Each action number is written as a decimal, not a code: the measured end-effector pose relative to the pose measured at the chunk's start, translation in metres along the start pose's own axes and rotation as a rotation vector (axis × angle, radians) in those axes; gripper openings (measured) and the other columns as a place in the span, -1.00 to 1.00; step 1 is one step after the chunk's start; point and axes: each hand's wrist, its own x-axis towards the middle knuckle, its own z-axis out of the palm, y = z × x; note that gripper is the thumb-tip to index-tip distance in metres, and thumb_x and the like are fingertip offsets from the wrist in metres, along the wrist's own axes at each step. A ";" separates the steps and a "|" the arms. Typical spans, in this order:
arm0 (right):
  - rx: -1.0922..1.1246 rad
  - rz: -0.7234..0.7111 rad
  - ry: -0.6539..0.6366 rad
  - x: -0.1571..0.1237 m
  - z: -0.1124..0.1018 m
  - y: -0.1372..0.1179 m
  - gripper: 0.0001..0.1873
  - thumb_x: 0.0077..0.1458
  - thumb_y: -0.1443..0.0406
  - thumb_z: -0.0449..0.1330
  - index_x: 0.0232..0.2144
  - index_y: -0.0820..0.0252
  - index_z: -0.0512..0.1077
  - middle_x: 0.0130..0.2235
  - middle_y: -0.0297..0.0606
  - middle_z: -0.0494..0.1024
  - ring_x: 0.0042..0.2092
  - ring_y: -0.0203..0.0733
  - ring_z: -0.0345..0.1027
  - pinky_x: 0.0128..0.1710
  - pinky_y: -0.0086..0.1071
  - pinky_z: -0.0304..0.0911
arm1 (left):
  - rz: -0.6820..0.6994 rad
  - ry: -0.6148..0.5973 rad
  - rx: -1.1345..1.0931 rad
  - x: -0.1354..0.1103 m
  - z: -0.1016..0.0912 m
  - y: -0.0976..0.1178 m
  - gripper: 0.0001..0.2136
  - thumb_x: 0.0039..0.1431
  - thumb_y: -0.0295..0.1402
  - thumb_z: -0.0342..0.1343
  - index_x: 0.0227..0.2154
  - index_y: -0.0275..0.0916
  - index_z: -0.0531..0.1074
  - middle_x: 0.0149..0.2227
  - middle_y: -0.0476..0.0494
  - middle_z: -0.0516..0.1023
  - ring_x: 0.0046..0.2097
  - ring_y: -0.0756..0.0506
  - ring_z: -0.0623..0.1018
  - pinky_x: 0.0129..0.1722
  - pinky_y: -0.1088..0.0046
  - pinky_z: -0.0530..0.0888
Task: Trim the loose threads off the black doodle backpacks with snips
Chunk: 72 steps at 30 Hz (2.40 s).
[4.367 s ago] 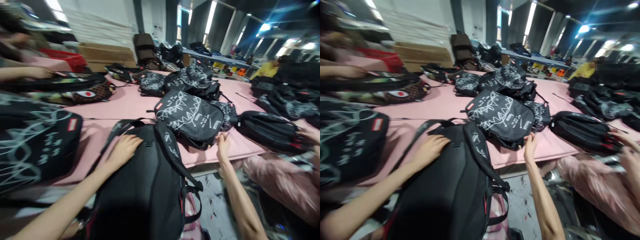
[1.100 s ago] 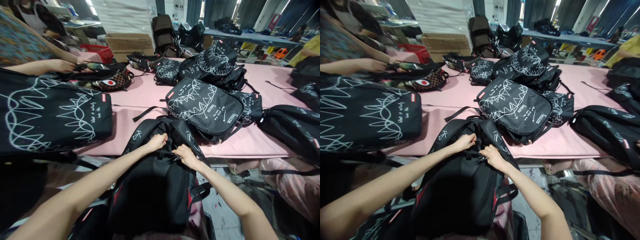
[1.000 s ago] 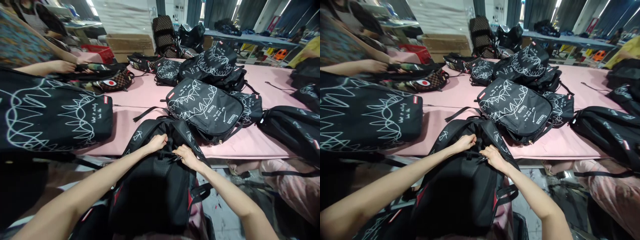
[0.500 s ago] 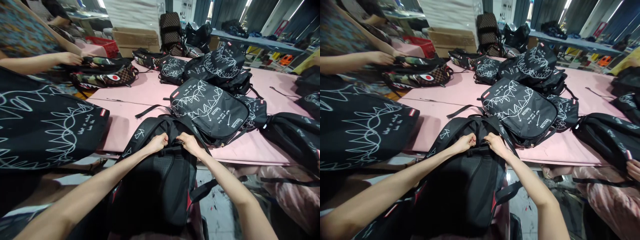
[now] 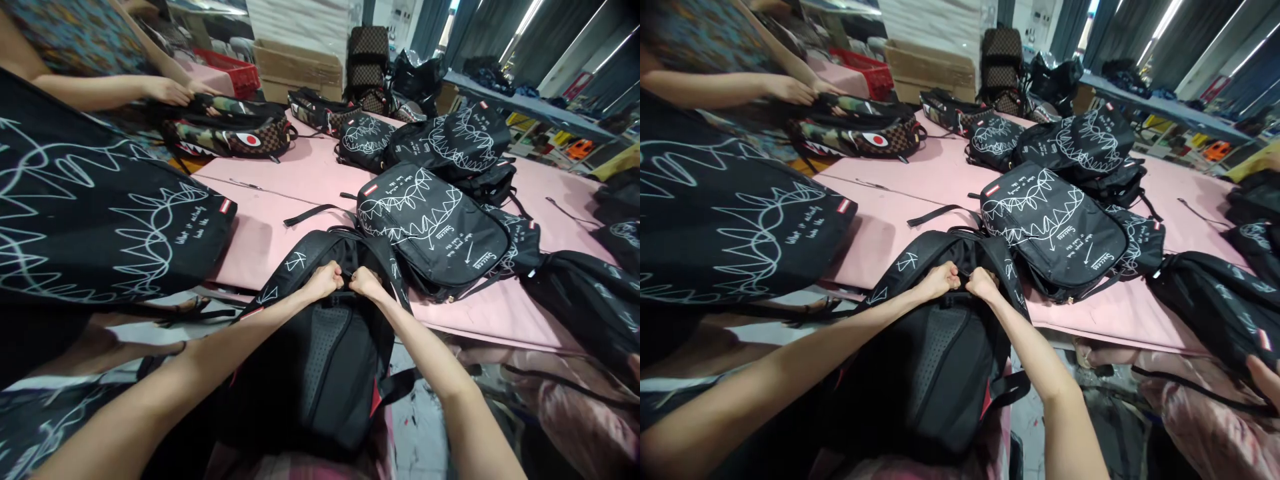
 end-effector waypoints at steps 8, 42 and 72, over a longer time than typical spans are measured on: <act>0.160 -0.010 -0.042 -0.003 0.004 0.008 -0.86 -0.17 0.33 0.17 -0.50 0.25 0.51 -0.60 -0.41 0.36 -0.53 -0.37 0.25 -0.58 -0.55 -0.04 | 0.052 -0.003 0.148 -0.003 -0.001 0.003 -0.74 -0.12 -0.54 0.17 -0.30 -0.20 0.50 -0.27 -0.07 0.53 -0.19 -0.07 0.50 -0.22 0.50 0.38; 0.194 -0.523 0.234 -0.007 0.017 0.044 -0.76 0.07 0.49 0.03 -0.35 0.22 0.48 -0.33 -0.25 0.51 -0.30 -0.25 0.37 -0.31 -0.48 0.16 | 0.079 0.037 0.384 -0.005 0.017 0.009 -0.82 0.13 -0.41 0.03 -0.28 -0.16 0.52 -0.26 -0.08 0.56 -0.22 -0.07 0.51 -0.23 0.49 0.35; -0.277 -0.664 0.314 -0.017 -0.013 0.043 -0.86 0.13 0.45 0.10 -0.42 0.20 0.42 -0.32 -0.25 0.42 -0.23 -0.14 0.23 -0.15 -0.29 0.01 | 0.018 -0.015 0.258 -0.022 -0.001 0.018 -0.85 0.13 -0.52 -0.13 -0.40 -0.24 0.33 -0.38 -0.04 0.49 -0.33 0.00 0.50 -0.35 0.55 0.32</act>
